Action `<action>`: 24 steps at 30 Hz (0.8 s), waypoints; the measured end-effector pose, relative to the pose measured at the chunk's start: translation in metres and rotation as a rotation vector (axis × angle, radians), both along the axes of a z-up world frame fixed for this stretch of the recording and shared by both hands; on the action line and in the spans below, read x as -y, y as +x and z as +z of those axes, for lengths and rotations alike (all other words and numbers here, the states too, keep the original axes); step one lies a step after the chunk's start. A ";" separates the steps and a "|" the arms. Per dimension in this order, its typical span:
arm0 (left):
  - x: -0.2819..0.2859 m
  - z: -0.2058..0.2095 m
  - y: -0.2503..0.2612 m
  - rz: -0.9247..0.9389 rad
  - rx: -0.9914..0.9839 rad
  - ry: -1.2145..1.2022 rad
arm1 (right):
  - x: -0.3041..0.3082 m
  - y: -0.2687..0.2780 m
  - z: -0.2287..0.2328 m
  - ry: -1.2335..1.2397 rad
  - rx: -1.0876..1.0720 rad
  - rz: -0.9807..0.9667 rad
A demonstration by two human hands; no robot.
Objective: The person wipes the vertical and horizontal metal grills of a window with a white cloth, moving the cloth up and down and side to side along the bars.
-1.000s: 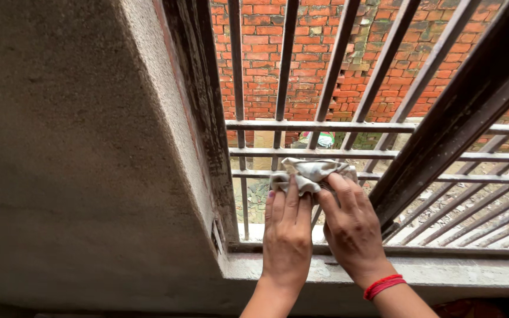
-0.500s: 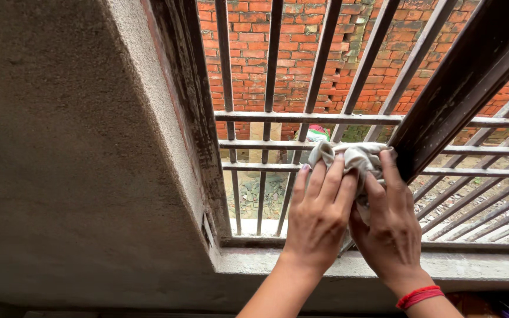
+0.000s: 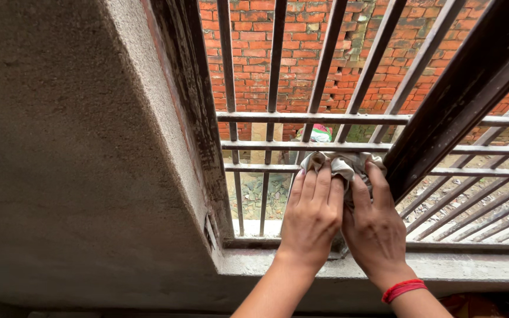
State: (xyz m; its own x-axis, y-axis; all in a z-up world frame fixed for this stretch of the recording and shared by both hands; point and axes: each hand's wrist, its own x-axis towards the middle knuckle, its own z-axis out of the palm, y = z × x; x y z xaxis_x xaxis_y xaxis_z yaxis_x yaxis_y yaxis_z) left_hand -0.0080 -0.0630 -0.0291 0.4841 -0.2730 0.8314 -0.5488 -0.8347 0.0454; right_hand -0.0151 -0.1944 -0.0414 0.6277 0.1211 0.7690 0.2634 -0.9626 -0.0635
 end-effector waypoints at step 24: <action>0.009 0.026 0.025 0.014 -0.024 -0.074 | -0.004 0.026 -0.001 0.189 -0.022 0.126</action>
